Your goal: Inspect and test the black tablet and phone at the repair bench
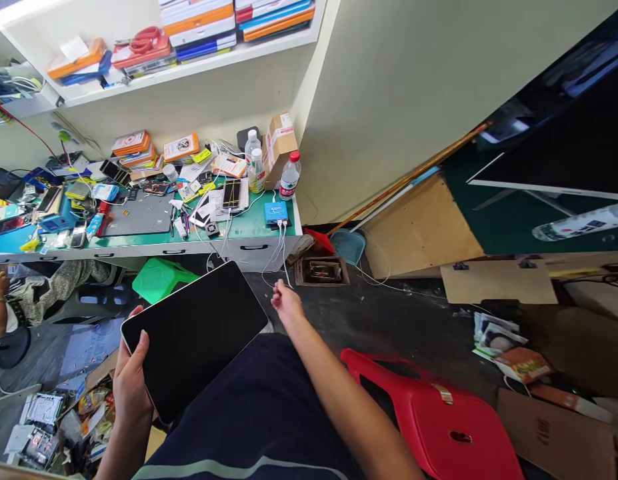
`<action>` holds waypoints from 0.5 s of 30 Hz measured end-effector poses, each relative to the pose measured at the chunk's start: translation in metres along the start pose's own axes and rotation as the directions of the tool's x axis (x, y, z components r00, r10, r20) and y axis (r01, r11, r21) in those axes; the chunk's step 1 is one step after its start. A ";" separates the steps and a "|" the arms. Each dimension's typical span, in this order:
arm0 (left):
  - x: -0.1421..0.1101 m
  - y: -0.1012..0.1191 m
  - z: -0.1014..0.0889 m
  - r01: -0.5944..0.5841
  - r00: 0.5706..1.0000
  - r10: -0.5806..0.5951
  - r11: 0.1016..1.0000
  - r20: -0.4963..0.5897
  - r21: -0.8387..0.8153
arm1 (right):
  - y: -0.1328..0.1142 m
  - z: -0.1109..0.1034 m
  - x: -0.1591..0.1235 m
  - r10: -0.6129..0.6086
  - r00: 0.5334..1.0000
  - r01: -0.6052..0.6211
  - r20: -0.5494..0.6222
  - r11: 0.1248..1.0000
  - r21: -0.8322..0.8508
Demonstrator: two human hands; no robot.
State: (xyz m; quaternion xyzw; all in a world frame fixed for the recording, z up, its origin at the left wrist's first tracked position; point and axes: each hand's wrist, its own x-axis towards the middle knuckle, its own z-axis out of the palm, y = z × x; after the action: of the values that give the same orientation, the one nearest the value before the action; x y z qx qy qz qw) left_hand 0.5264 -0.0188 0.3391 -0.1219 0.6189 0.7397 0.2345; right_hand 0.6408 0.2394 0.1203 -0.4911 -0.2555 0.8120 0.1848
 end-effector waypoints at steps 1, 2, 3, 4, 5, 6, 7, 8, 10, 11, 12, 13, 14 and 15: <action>0.002 0.002 -0.004 -0.005 1.000 0.005 1.000 0.003 -0.007 | -0.006 -0.008 0.002 0.019 0.999 -0.018 -0.040 1.000 0.014; 0.004 0.004 -0.007 -0.007 1.000 0.007 1.000 0.010 -0.015 | -0.011 -0.015 0.002 0.044 0.997 -0.043 -0.071 0.999 0.027; 0.008 0.004 -0.011 -0.003 1.000 0.004 1.000 0.017 -0.026 | -0.016 -0.020 0.000 0.075 0.993 -0.071 -0.087 0.997 0.040; 0.014 0.004 -0.014 0.008 1.000 -0.007 0.999 0.024 -0.042 | -0.021 -0.024 -0.003 0.106 0.991 -0.102 -0.084 0.994 0.051; 0.020 0.003 -0.017 0.025 0.999 -0.024 0.998 0.029 -0.061 | -0.024 -0.025 -0.008 0.134 0.989 -0.130 -0.068 0.989 0.063; 0.027 0.000 -0.020 0.049 0.998 -0.047 0.995 0.031 -0.083 | -0.025 -0.023 -0.014 0.160 0.986 -0.156 -0.043 0.985 0.076; 0.034 -0.004 -0.022 0.076 0.997 -0.073 0.992 0.032 -0.103 | -0.026 -0.020 -0.021 0.181 0.984 -0.179 -0.011 0.980 0.093; 0.040 -0.009 -0.024 0.105 0.994 -0.102 0.987 0.032 -0.122 | -0.027 -0.015 -0.029 0.192 0.981 -0.194 0.025 0.975 0.109; 0.051 -0.021 -0.027 0.158 0.987 -0.155 0.976 0.031 -0.150 | -0.027 -0.004 -0.043 0.181 0.979 -0.193 0.097 0.972 0.135; 0.055 -0.026 -0.029 0.186 0.983 -0.183 0.970 0.030 -0.159 | -0.028 0.002 -0.050 0.164 0.979 -0.181 0.125 0.974 0.139; 0.058 -0.031 -0.031 0.210 0.978 -0.209 0.963 0.026 -0.166 | -0.030 0.007 -0.056 0.146 0.979 -0.166 0.143 0.977 0.136; 0.060 -0.035 -0.033 0.230 0.973 -0.230 0.958 0.022 -0.172 | -0.033 0.011 -0.061 0.132 0.979 -0.152 0.154 0.980 0.125; 0.062 -0.038 -0.034 0.245 0.969 -0.245 0.953 0.021 -0.176 | -0.036 0.014 -0.065 0.125 0.979 -0.143 0.159 0.984 0.105; 0.064 -0.040 -0.036 0.253 0.967 -0.253 0.951 0.024 -0.178 | -0.039 0.016 -0.068 0.124 0.979 -0.139 0.159 0.987 0.083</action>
State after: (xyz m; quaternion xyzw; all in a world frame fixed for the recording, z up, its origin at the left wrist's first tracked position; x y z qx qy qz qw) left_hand 0.4874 -0.0361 0.2673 -0.2203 0.5290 0.7562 0.3158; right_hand 0.6593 0.2295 0.1973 -0.4337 -0.1974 0.8690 0.1334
